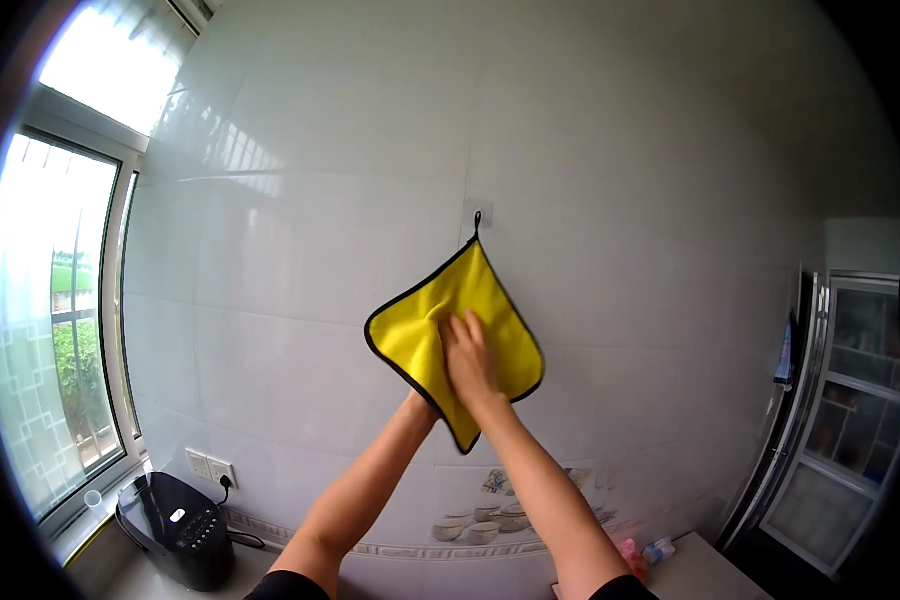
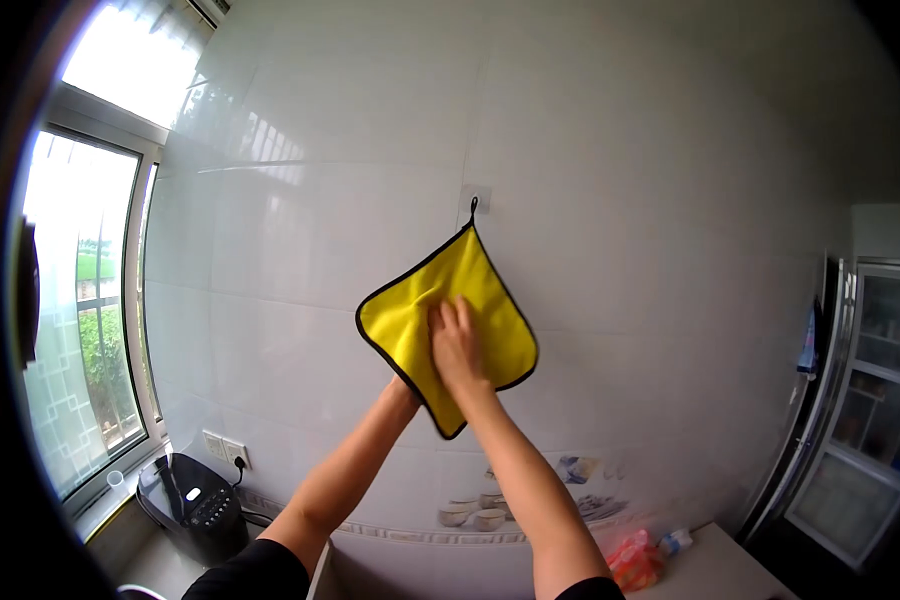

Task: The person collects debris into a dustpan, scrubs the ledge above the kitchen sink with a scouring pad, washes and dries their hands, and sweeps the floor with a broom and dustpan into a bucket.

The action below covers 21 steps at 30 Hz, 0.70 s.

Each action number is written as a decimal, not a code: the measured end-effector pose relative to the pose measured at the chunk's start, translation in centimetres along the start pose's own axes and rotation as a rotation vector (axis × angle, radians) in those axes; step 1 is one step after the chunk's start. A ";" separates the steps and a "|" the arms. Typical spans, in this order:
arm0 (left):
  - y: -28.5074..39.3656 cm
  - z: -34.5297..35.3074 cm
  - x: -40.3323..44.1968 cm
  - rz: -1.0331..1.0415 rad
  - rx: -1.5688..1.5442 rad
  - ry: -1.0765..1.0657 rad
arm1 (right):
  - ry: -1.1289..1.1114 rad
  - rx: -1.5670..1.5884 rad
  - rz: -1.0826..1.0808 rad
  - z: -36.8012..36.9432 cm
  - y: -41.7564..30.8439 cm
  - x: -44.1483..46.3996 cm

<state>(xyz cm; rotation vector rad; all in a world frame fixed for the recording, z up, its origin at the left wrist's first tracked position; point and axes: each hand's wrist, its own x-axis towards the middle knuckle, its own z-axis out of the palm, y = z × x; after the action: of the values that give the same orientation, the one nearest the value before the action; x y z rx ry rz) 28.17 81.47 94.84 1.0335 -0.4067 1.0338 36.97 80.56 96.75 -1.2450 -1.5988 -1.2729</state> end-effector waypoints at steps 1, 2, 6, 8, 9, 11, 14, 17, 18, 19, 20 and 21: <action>0.0 0.0 0.3 -0.019 0.085 0.087 | -0.075 0.339 0.181 0.2 -0.2 -0.1; -0.3 -1.2 1.0 -0.036 0.236 0.158 | -0.149 0.679 0.362 0.4 -0.3 -0.2; 0.0 -1.3 3.8 -0.281 0.449 0.465 | -0.417 2.061 1.080 0.9 0.1 -0.6; -1.9 -4.7 7.1 -0.228 0.470 0.514 | -0.578 1.369 0.518 -0.2 1.0 -1.2; -1.2 -4.5 7.0 -0.073 0.726 0.481 | -0.520 0.957 0.272 -1.0 1.3 -1.6; 1.5 -5.6 7.5 0.059 1.006 0.496 | -0.204 0.477 -0.087 -6.6 -1.1 -3.0; 1.4 -6.6 7.2 0.156 0.744 0.401 | -0.057 0.887 0.156 -7.4 -2.6 -5.4; -2.0 1.6 1.3 0.052 0.620 0.329 | 0.026 1.235 0.404 -4.4 -0.6 -4.6; -3.2 2.0 0.6 0.085 0.610 0.326 | 0.009 1.382 0.531 -4.3 -0.1 -4.3; -4.1 3.3 -0.1 0.262 0.883 0.416 | -0.065 1.602 0.680 -4.5 0.8 -4.3; -4.6 4.5 -1.1 0.443 1.157 0.506 | -0.147 1.823 0.833 -4.6 1.6 -4.3; -4.4 5.1 -1.5 0.378 0.852 0.392 | -0.280 1.886 0.858 -5.9 2.5 -4.4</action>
<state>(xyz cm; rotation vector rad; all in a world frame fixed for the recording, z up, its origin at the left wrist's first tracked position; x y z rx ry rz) 32.01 75.85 94.06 1.4839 0.2060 1.7884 40.42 73.91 94.72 -0.5326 -1.2842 0.9546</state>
